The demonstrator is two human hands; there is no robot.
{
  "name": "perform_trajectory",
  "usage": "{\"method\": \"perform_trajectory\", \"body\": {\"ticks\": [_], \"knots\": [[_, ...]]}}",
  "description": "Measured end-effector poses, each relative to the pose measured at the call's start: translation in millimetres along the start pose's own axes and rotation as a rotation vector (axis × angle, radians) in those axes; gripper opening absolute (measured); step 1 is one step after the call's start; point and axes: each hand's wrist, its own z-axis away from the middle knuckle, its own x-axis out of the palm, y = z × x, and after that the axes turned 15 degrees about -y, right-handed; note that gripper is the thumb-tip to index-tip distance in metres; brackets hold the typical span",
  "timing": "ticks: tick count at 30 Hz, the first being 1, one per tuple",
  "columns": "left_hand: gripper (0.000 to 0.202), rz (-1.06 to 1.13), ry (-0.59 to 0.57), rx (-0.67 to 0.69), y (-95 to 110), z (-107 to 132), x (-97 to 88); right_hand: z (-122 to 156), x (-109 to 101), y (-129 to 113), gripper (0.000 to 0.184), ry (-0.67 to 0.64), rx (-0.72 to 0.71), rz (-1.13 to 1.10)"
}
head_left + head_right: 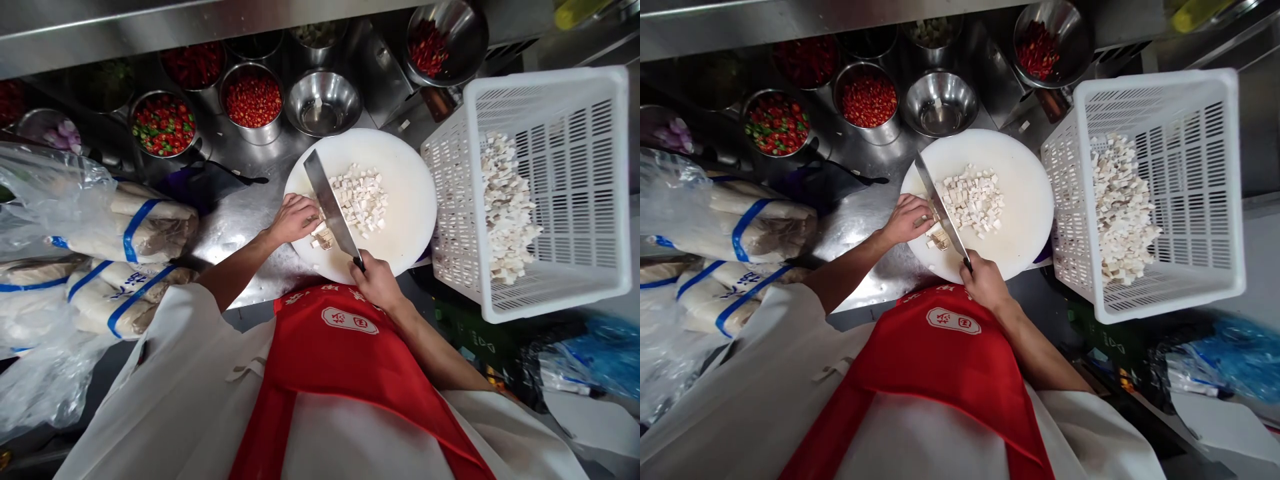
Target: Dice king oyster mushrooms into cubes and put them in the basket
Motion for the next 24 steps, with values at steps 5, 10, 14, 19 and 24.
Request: {"method": "perform_trajectory", "body": {"ticks": [5,10,14,19,24], "knots": [[0.011,0.006,0.091,-0.049,-3.9,7.9,0.0,35.2,-15.5,-9.4,0.029,-0.028,0.003,0.03],[0.01,0.013,0.073,-0.011,-5.8,8.1,6.2,53.9,-23.8,-14.7,0.026,-0.15,0.013,0.038],[0.011,0.047,0.062,0.012,-6.7,6.4,16.3,50.6,-30.9,-19.6,0.021,-0.24,0.095,0.078],[0.011,0.087,0.116,0.051,-6.9,7.4,21.7,19.9,-18.7,-13.2,0.02,-0.261,0.114,0.083],[0.012,0.106,0.094,0.034,-2.4,8.1,18.4,-9.0,8.1,6.4,0.023,-0.129,0.036,0.043]]}}
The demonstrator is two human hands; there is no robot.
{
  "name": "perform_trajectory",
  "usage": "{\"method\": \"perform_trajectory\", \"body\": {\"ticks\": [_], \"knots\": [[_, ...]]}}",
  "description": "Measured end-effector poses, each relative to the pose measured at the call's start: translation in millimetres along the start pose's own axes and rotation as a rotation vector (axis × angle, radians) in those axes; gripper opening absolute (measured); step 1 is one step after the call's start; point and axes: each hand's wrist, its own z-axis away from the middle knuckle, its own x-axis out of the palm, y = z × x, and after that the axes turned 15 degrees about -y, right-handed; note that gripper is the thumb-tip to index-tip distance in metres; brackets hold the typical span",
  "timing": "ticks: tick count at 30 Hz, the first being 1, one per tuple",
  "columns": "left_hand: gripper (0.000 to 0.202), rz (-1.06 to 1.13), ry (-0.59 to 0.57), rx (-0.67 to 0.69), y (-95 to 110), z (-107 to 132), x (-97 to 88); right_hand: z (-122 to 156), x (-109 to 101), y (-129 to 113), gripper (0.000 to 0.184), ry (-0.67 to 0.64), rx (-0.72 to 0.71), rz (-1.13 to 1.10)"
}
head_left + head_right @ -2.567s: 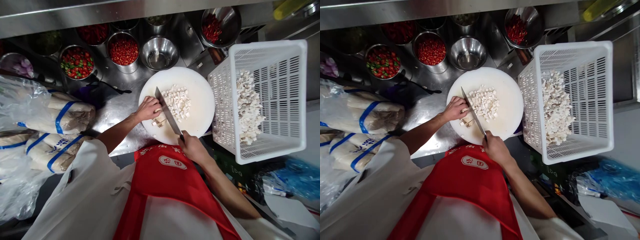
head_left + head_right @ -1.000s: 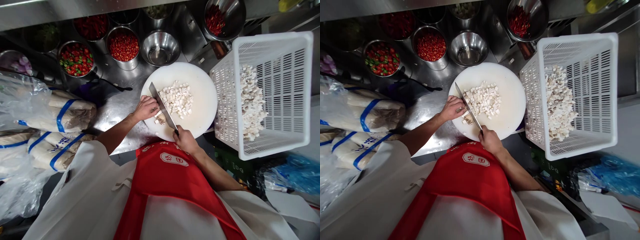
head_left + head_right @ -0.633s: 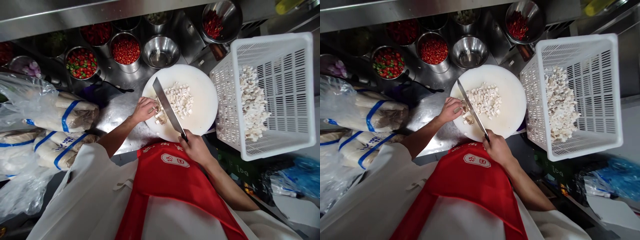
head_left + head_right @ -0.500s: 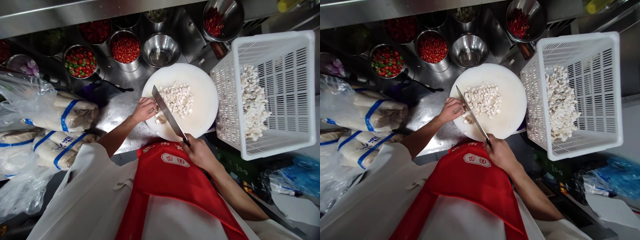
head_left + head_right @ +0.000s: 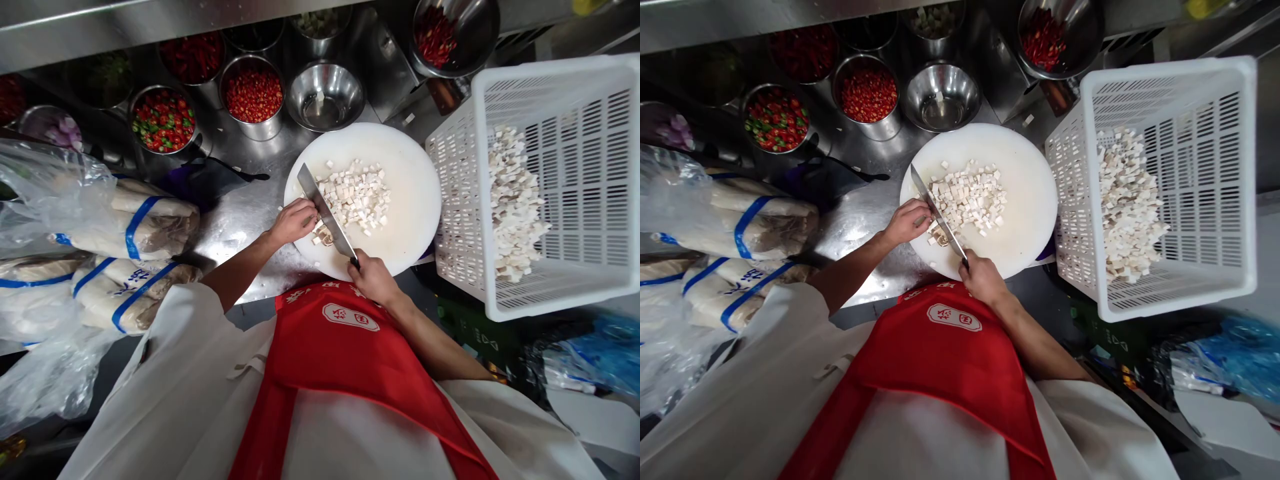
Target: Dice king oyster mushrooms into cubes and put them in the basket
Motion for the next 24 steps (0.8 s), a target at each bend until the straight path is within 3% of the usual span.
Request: {"method": "perform_trajectory", "body": {"ticks": [4,7,13,20,24], "knots": [[0.013,0.012,-0.032,-0.023,4.1,2.2,-2.4,8.6,1.8,7.4,0.021,0.106,-0.078,-0.096],[0.013,0.042,0.01,-0.045,8.7,8.0,-3.6,28.2,-2.3,5.1,0.023,0.158,-0.079,-0.117],[0.006,0.064,0.201,-0.081,23.6,27.1,0.0,58.6,-8.7,0.4,0.021,0.075,-0.098,-0.049],[0.008,-0.018,0.025,0.043,39.0,28.6,15.5,60.7,-14.1,-2.6,0.024,-0.072,-0.077,0.04],[0.011,-0.011,-0.015,0.025,40.1,26.4,19.9,56.9,-15.4,-8.9,0.022,-0.109,-0.015,0.056]]}}
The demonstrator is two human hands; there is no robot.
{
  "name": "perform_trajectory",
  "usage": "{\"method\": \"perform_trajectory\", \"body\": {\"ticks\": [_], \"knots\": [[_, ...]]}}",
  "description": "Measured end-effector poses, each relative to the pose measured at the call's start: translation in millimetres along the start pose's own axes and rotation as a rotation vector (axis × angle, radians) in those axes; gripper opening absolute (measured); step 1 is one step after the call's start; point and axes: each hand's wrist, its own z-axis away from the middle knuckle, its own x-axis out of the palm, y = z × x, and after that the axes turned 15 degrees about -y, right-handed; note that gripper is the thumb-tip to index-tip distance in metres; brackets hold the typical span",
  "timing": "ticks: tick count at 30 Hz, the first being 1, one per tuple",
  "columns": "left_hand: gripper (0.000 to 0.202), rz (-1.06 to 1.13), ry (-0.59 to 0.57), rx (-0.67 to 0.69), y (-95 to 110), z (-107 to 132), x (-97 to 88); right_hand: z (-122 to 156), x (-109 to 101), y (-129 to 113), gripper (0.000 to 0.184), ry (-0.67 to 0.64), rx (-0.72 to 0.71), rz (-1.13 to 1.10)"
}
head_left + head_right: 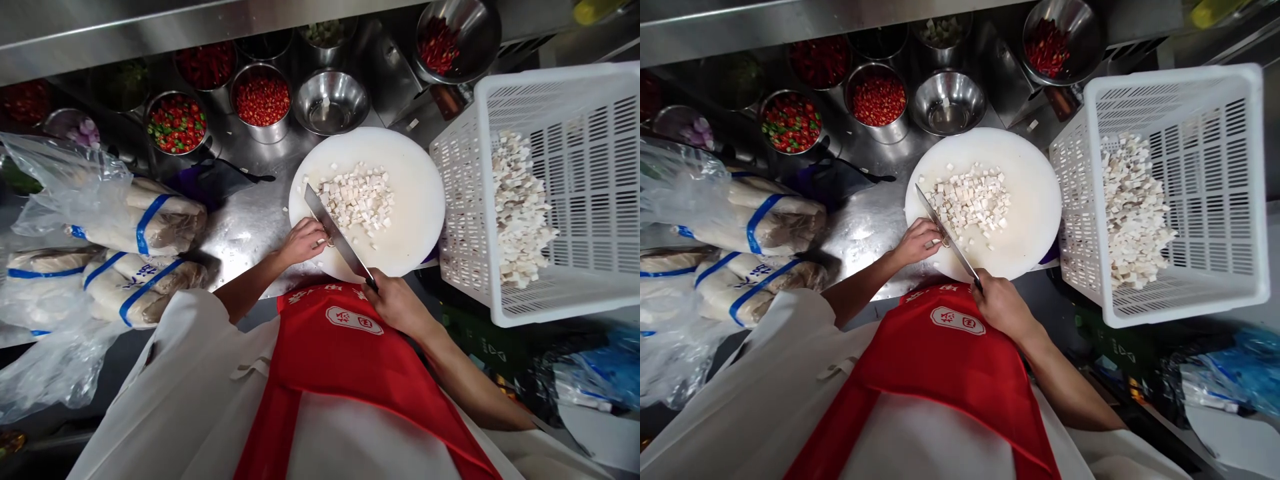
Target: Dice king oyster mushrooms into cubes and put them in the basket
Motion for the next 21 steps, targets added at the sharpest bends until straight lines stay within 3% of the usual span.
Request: {"method": "perform_trajectory", "body": {"ticks": [5,10,16,19,21], "knots": [[0.015,0.033,-0.093,-0.022,-2.7,1.8,0.1,-28.4,13.6,-3.7,0.019,0.024,0.068,-0.007],[0.017,0.008,-0.141,-0.025,-1.3,3.1,-0.9,-52.3,28.6,7.4,0.017,0.153,0.007,-0.119],[0.022,-0.005,-0.146,-0.029,13.9,-3.6,7.3,-34.4,29.9,18.0,0.019,0.331,-0.033,-0.418],[0.021,0.033,-0.09,-0.044,16.8,-9.5,9.2,-19.8,30.6,20.4,0.019,0.345,-0.039,-0.622],[0.022,0.031,-0.001,-0.12,8.2,-15.6,3.0,-11.0,31.5,22.5,0.019,0.329,-0.044,-0.792]]}}
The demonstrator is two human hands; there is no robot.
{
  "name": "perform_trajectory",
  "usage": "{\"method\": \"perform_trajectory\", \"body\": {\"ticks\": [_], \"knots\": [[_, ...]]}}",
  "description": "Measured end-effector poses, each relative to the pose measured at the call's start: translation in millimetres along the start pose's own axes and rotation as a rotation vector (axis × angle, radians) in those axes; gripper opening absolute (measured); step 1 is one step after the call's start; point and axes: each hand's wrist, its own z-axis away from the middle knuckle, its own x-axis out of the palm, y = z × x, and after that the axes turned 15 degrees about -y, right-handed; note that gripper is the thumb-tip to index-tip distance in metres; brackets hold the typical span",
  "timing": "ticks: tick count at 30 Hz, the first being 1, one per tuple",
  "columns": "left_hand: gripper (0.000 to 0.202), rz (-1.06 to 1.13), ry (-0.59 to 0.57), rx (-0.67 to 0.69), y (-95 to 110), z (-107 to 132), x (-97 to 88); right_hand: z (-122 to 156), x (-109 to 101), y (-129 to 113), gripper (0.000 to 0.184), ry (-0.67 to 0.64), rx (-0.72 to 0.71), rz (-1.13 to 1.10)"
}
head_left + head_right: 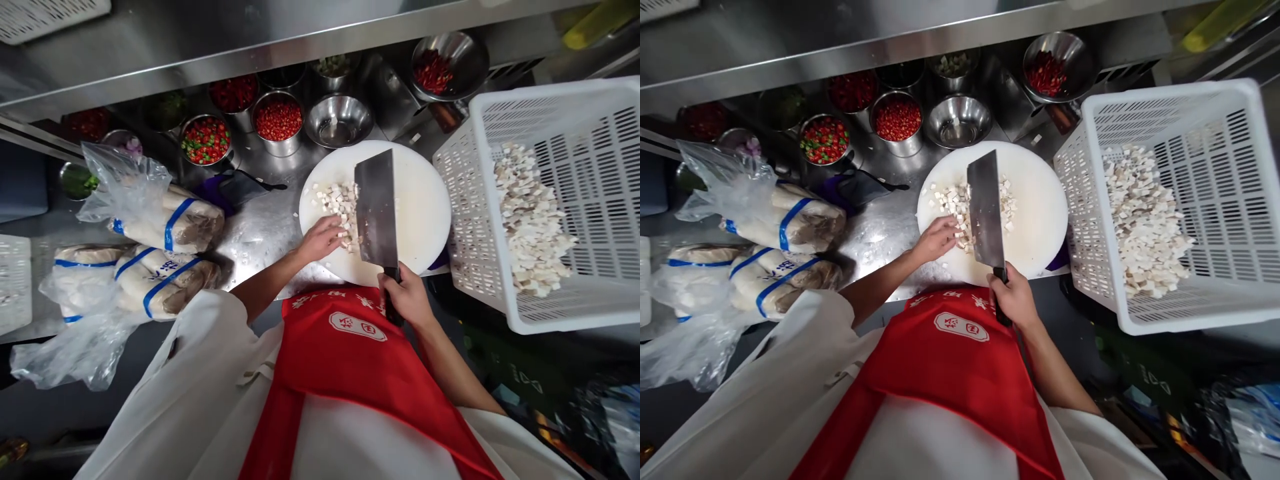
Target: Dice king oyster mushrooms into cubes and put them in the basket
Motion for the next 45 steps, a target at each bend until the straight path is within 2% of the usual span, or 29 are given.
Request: {"method": "perform_trajectory", "body": {"ticks": [4,6,8,10,14,19,21,23,25,27,29,31,33,35,37,39,42,43,45], "knots": [[0.035,-0.043,0.246,-0.292,-39.0,-29.8,-25.7,14.2,-3.2,4.4,0.021,0.065,-0.009,-0.261],[0.045,-0.019,0.242,-0.383,-56.5,-48.9,-31.9,20.3,-1.9,8.7,0.021,0.103,-0.032,-0.322],[0.05,0.003,0.183,-0.42,-61.7,-64.3,-26.9,25.8,1.3,14.2,0.02,0.128,-0.057,-0.341],[0.054,0.001,0.132,-0.418,-53.1,-72.9,-12.7,30.4,5.2,19.3,0.018,0.139,-0.075,-0.341],[0.058,0.02,0.042,-0.347,-18.0,-72.5,13.8,35.1,12.0,23.0,0.018,0.128,-0.1,-0.392],[0.061,0.029,0.056,-0.244,21.0,-74.5,6.6,32.7,18.3,12.4,0.023,0.093,-0.192,-0.499],[0.063,0.008,0.049,-0.198,39.0,-84.2,6.1,33.3,21.5,6.5,0.024,0.07,-0.199,-0.53],[0.06,0.017,0.027,-0.212,52.8,-98.8,13.1,37.4,24.2,2.7,0.023,0.038,-0.206,-0.553],[0.054,0.039,0.02,-0.291,54.6,-114.7,22.5,44.8,24.7,2.4,0.021,0.02,-0.223,-0.56],[0.05,0.054,0.035,-0.389,44.1,-125.9,26.4,53.2,22.2,5.4,0.018,0.021,-0.237,-0.547],[0.047,0.05,0.052,-0.458,31.0,-128.6,21.1,59.9,18.5,9.3,0.017,0.032,-0.244,-0.532],[0.047,0.024,0.087,-0.473,27.8,-123.8,9.0,62.1,15.5,11.6,0.018,0.045,-0.249,-0.524],[0.049,-0.01,0.131,-0.416,40.6,-114.9,-3.5,58.1,13.8,10.4,0.019,0.071,-0.267,-0.537],[0.053,-0.046,0.134,-0.289,65.5,-103.7,-8.8,49.3,12.9,5.5,0.02,0.1,-0.294,-0.569],[0.059,-0.067,0.065,-0.167,89.8,-92.4,-3.5,39.6,12.4,-1.5,0.021,0.121,-0.313,-0.597],[0.061,-0.072,0.015,-0.174,99.9,-84.2,8.4,32.9,12.2,-7.7,0.022,0.126,-0.327,-0.607],[0.058,-0.07,0.101,-0.355,83.2,-78.8,16.7,29.4,9.3,-9.0,0.029,0.093,-0.357,-0.585],[0.057,-0.07,0.154,-0.393,74.3,-77.9,13.2,29.1,7.1,-6.9,0.037,0.066,-0.37,-0.545],[0.056,-0.082,0.248,-0.385,62.6,-76.6,-2.9,27.7,0.9,-0.3,0.063,0.002,-0.39,-0.371]]}}
